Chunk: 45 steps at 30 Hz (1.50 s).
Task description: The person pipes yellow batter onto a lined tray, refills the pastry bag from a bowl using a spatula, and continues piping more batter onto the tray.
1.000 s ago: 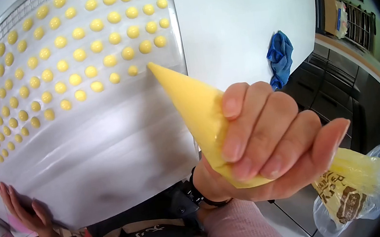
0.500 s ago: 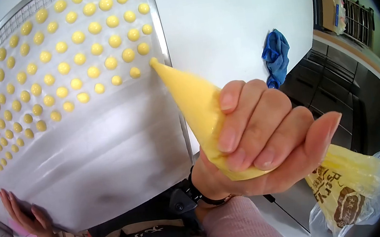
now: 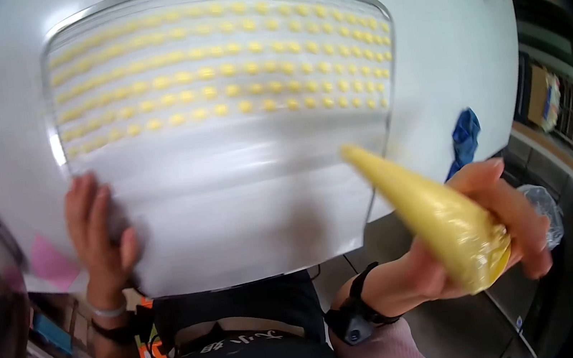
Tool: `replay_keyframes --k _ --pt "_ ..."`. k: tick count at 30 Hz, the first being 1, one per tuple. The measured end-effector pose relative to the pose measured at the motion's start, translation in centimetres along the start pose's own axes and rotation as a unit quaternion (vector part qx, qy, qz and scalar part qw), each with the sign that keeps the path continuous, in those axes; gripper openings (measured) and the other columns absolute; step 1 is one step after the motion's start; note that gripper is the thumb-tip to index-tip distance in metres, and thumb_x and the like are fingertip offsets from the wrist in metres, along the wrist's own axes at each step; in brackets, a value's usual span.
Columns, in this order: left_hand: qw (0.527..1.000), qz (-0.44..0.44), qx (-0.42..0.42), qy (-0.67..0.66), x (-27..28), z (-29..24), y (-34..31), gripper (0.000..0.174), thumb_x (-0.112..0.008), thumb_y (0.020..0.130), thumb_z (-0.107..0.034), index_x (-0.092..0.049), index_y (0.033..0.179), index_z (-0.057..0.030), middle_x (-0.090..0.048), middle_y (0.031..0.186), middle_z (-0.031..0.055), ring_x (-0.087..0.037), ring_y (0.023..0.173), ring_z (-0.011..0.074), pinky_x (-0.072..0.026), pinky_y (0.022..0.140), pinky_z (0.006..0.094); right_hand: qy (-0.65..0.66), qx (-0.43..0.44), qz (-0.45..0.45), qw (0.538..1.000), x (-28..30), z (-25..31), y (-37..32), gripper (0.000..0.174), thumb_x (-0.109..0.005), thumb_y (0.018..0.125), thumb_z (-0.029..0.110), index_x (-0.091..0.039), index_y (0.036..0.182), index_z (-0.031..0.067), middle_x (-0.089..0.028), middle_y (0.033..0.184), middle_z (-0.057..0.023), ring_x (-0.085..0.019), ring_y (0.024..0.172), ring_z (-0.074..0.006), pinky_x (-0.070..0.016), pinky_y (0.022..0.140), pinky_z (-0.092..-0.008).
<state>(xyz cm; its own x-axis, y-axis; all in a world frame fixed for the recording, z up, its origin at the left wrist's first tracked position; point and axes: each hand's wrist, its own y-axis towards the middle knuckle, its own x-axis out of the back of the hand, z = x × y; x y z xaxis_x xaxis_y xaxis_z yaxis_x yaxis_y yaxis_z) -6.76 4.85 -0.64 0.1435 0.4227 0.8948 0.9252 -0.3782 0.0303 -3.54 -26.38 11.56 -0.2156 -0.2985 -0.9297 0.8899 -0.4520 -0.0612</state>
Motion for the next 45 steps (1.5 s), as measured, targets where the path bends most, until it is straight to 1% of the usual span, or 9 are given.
replay_keyframes --k 3,5,7,13,15,22,31,37,45 --pt "0.999 -0.008 0.019 -0.044 0.3 0.2 -0.7 0.046 -0.056 0.069 -0.011 -0.051 0.113 0.0011 -0.044 0.124 0.0196 -0.038 0.119 0.0367 -0.029 0.098 0.0454 0.002 -0.135 0.081 0.988 -1.0 -5.4 -1.9 0.043 -0.041 0.09 0.017 -0.052 0.049 0.0131 -0.058 0.06 0.0071 -0.055 0.072 -0.0069 -0.0221 0.103 -0.0393" --pt "0.998 0.002 0.039 -0.053 0.7 0.2 -0.9 0.049 -0.06 0.066 -0.011 -0.052 0.113 0.0004 -0.045 0.125 0.0178 -0.038 0.119 0.0352 -0.0299 0.097 0.0453 -0.132 -0.235 0.176 0.947 -0.9 -8.4 -2.2 0.051 -0.038 0.093 0.028 -0.05 0.045 0.0136 -0.056 0.055 0.0056 -0.055 0.069 -0.0078 -0.0277 0.1 -0.0379" --pt "0.999 -0.004 0.039 -0.026 0.4 0.4 -1.1 0.049 -0.065 0.068 -0.021 -0.054 0.112 -0.0045 -0.047 0.124 0.0122 -0.041 0.118 0.0281 -0.0318 0.096 0.0414 -0.206 -0.289 0.261 0.898 -0.8 -12.1 -2.3 0.057 -0.03 0.093 0.04 -0.051 0.047 0.0138 -0.055 0.058 -0.0007 -0.055 0.067 -0.0142 -0.0333 0.095 -0.0395" --pt "0.998 -0.051 0.036 -0.015 -0.3 1.2 -1.7 0.042 -0.06 0.074 -0.024 -0.056 0.111 -0.0053 -0.05 0.122 0.0096 -0.043 0.118 0.0243 -0.0311 0.097 0.0381 -0.299 -0.248 0.351 0.852 0.4 -18.0 -4.3 0.061 -0.018 0.093 0.048 -0.048 0.054 0.0125 -0.053 0.059 -0.0055 -0.054 0.065 -0.0183 -0.0359 0.088 -0.0383" --pt "0.997 -0.058 0.028 -0.04 -0.2 1.1 -1.7 0.042 -0.061 0.072 -0.024 -0.057 0.11 -0.0051 -0.05 0.122 0.0096 -0.043 0.118 0.0239 -0.0301 0.098 0.038 -0.304 -0.245 0.443 0.807 1.9 -17.8 -3.5 0.062 -0.014 0.093 0.048 -0.047 0.054 0.0121 -0.053 0.059 -0.0053 -0.053 0.064 -0.0187 -0.0365 0.086 -0.0383" --pt "0.997 -0.047 0.046 -0.047 0.1 0.8 -1.7 0.042 -0.062 0.069 -0.023 -0.058 0.108 -0.0055 -0.05 0.122 0.0089 -0.043 0.118 0.0231 -0.0285 0.099 0.0379 -0.354 -0.256 0.391 0.81 0.5 -18.9 -4.5 0.063 -0.011 0.093 0.048 -0.046 0.054 0.0124 -0.053 0.059 -0.0055 -0.053 0.063 -0.0184 -0.0373 0.085 -0.0379" --pt "0.996 -0.043 0.053 -0.057 0.1 0.8 -1.8 0.041 -0.061 0.069 -0.023 -0.058 0.106 -0.0063 -0.05 0.123 0.0078 -0.042 0.119 0.0222 -0.0284 0.099 0.0377 -0.376 -0.24 0.295 0.845 -1.6 -17.2 -5.7 0.054 -0.029 0.094 0.041 -0.046 0.05 0.0147 -0.051 0.054 -0.0051 -0.054 0.064 -0.0161 -0.0362 0.086 -0.0352" --pt "0.997 -0.011 0.048 -0.057 0.2 0.7 -1.7 0.044 -0.062 0.073 -0.024 -0.055 0.112 -0.0049 -0.048 0.124 0.0119 -0.04 0.119 0.0286 -0.0257 0.1 0.0412 -0.389 -0.25 0.325 0.825 0.3 -17.5 -4.8 0.061 -0.016 0.094 0.044 -0.044 0.049 0.0132 -0.048 0.052 -0.0041 -0.052 0.063 -0.0161 -0.0366 0.085 -0.0351" --pt "0.998 0.0 0.046 -0.051 0.4 0.6 -1.8 0.045 -0.062 0.072 -0.023 -0.055 0.112 -0.0043 -0.047 0.125 0.0134 -0.04 0.119 0.0309 -0.0264 0.098 0.0424 -0.38 -0.219 0.284 0.852 -0.9 -16.1 -5.3 0.054 -0.029 0.094 0.037 -0.042 0.047 0.0152 -0.047 0.049 -0.0023 -0.05 0.055 -0.0149 -0.0371 0.082 -0.0329"
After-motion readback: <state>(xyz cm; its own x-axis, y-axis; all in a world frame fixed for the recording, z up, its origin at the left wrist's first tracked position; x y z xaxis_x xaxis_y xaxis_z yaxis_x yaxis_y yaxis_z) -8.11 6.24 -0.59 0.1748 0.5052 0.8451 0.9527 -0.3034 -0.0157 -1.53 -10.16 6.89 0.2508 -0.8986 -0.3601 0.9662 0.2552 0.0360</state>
